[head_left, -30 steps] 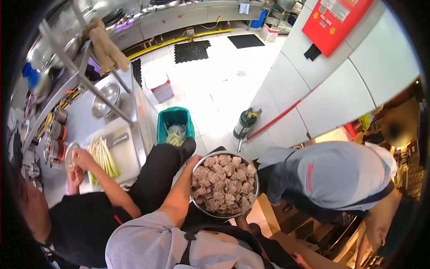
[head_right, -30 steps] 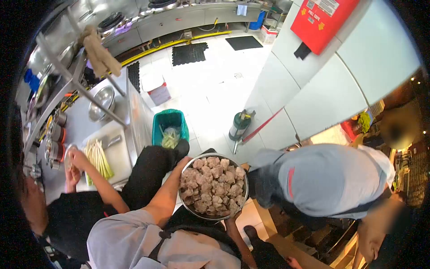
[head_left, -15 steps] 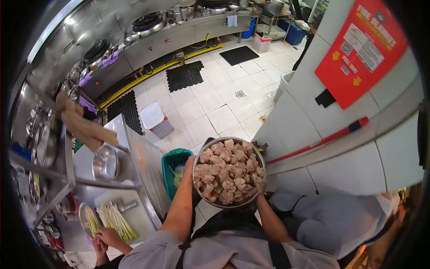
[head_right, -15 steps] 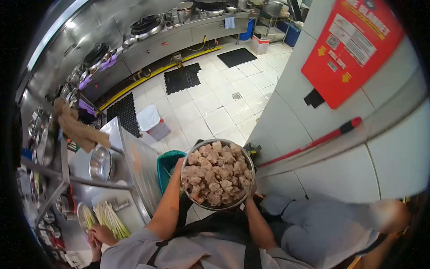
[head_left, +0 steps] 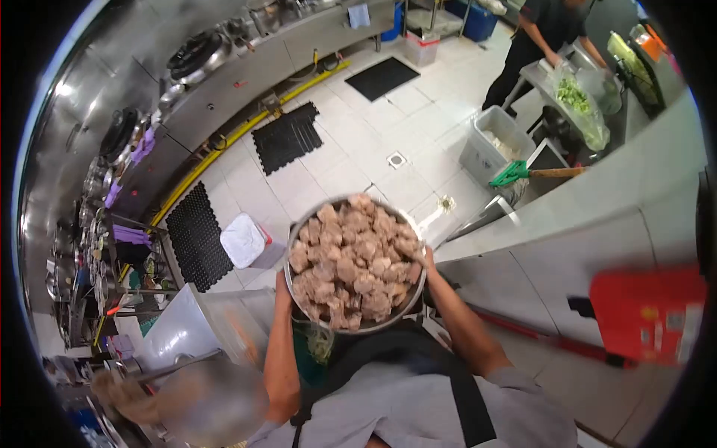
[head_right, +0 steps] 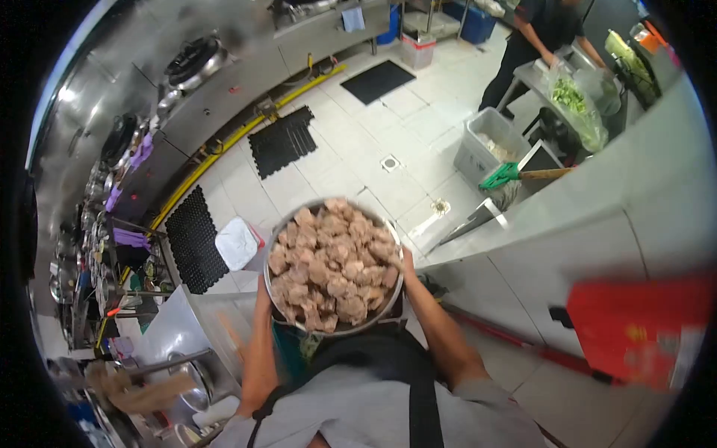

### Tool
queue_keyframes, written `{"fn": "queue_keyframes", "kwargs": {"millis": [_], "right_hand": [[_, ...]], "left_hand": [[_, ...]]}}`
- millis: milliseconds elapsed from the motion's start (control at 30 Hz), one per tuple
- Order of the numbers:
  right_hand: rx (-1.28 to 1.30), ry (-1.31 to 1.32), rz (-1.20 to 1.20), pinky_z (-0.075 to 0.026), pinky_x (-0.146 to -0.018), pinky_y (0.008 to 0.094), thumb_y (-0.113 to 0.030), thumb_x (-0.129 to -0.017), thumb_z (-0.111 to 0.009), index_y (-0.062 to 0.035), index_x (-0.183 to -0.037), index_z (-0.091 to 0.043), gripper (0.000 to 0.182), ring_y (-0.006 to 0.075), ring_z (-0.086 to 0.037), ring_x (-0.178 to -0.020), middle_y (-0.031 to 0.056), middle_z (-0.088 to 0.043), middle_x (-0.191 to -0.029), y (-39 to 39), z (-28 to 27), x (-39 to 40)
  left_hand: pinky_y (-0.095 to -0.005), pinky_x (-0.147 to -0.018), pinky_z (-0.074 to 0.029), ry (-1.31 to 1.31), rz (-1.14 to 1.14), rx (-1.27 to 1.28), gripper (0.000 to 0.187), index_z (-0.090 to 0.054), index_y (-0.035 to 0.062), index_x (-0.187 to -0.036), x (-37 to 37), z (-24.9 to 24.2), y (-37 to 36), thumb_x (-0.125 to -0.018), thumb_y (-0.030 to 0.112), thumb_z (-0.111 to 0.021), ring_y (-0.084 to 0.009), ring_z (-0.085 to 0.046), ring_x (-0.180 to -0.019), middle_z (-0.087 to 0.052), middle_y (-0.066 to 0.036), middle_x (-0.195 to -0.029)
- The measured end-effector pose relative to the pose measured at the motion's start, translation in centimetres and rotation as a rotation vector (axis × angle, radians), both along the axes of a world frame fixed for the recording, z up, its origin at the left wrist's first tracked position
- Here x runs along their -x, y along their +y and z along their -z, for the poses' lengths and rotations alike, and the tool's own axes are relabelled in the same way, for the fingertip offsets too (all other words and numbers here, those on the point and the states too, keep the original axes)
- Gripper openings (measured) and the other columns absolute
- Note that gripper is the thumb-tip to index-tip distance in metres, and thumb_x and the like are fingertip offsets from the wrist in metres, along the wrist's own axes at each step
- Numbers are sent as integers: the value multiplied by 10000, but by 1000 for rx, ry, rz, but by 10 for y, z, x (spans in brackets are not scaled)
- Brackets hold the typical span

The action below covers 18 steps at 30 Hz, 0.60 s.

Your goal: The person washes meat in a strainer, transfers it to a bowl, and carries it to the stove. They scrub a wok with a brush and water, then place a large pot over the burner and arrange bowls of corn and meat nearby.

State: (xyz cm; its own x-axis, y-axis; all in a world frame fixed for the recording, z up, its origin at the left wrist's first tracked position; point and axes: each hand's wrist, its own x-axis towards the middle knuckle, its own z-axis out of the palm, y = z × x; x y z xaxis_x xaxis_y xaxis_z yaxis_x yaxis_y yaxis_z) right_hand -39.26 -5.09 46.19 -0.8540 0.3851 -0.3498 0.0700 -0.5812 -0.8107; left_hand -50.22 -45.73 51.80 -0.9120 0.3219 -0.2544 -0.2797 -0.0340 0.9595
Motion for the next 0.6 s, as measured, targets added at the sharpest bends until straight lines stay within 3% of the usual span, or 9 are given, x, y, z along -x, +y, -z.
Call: {"fn": "queue_keyframes", "kwargs": {"millis": [67,133,167,200,233,400,467,533,600], "right_hand": [[-275,88,9,-580,-801,355,-94,-992,-534,49,-1207,-643,280,206,-679,-913,97,-698,-1075,10,11,38],[-207,11,18,-583,-803,363,-106,-961,-602,33,-1223,-633,298,210,-679,-917,112,-700,-1075,34,-5,74],[-466,1,9,-580,-795,361,-112,-930,-660,25,-1238,-627,338,207,-678,-921,121,-700,-1086,49,-1,73],[-319,-69,61,-577,-791,353,-107,-913,-682,29,-1262,-614,380,199,-678,-923,122,-698,-1094,60,-32,101],[-238,-71,112,-577,-792,355,-90,-912,-676,31,-1264,-615,377,198,-678,-924,123,-698,-1104,72,-36,120],[-57,67,347,-575,-792,351,-97,-896,-695,36,-1255,-623,389,217,-683,-909,123,-694,-1111,140,-57,176],[-108,-4,338,-577,-796,357,-86,-907,-678,42,-1240,-630,360,237,-691,-891,126,-695,-1109,201,-39,213],[199,95,328,-585,-816,380,-129,-910,-689,47,-1231,-634,370,259,-699,-930,146,-686,-1146,250,-29,246],[-41,10,316,-580,-850,377,-212,-901,-713,36,-1277,-612,460,257,-695,-979,144,-680,-1179,285,-22,260]], "left_hand": [[-364,-994,-496,-38,1,-65,452,-603,-24,-1320,57,-15,25,-1041,281,-420,-198,-625,-1131,-660,-118,-1265],[-356,-986,-498,-93,-22,-97,433,-627,-27,-1282,105,1,43,-1037,266,-424,-191,-634,-1102,-674,-116,-1231],[-355,-984,-499,-130,-38,-102,432,-631,-28,-1273,119,14,51,-1037,266,-420,-193,-637,-1097,-677,-117,-1221],[-353,-982,-500,-157,-60,-101,431,-634,-29,-1263,155,23,64,-1037,266,-417,-195,-640,-1091,-680,-119,-1210],[-365,-1023,-479,-169,66,44,470,-598,-27,-1301,171,-53,104,-1057,307,-375,-210,-615,-1149,-657,-121,-1259],[-385,-1052,-461,-78,170,-148,601,-595,-53,-1311,286,22,198,-1061,398,-285,-222,-605,-1160,-665,-142,-1262],[-390,-955,-515,93,218,-50,429,-685,-74,-1171,339,-16,260,-1017,232,-427,-222,-656,-1019,-722,-140,-1120],[-388,-914,-533,-82,285,14,364,-681,-87,-1174,392,-48,313,-976,149,-489,-225,-667,-989,-724,-154,-1122],[-385,-898,-537,33,303,113,350,-682,-88,-1174,413,-41,345,-967,128,-500,-221,-667,-987,-726,-164,-1116]]}}
